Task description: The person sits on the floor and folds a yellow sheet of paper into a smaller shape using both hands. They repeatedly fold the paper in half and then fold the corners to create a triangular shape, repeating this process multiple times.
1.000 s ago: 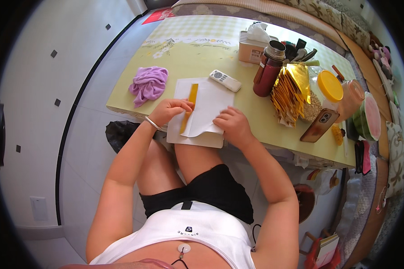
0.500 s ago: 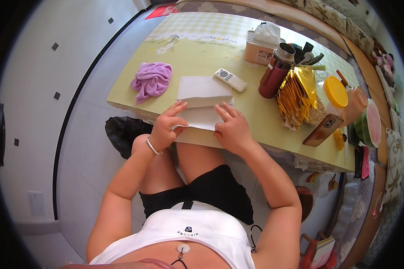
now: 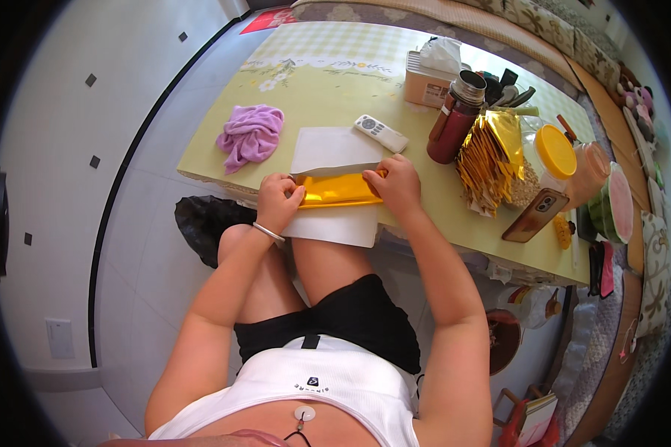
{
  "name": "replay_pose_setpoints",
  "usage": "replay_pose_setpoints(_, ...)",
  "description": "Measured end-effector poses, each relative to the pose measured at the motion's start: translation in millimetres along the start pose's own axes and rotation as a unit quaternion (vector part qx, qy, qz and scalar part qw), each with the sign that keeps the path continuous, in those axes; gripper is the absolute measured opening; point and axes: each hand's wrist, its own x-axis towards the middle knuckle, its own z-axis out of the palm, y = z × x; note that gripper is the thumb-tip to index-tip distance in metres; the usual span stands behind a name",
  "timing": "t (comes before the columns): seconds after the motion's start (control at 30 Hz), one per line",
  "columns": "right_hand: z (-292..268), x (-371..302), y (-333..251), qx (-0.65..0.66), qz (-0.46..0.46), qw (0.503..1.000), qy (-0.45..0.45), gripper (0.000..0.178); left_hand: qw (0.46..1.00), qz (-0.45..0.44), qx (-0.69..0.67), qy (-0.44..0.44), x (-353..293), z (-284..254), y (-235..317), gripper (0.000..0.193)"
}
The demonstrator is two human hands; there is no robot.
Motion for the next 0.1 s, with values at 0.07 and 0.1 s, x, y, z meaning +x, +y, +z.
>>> replay_pose_setpoints(0.07,7.5,3.0,-2.0,-0.03,0.01,0.999,0.025,0.031,0.999,-0.028,0.04,-0.015,3.2,0.5,5.0,0.018)
replay_pose_setpoints(0.1,9.8,4.1,-5.8,-0.04,0.026,0.999,0.025,0.032,0.997,-0.043,0.061,-0.023,5.2,-0.3,8.2,0.017)
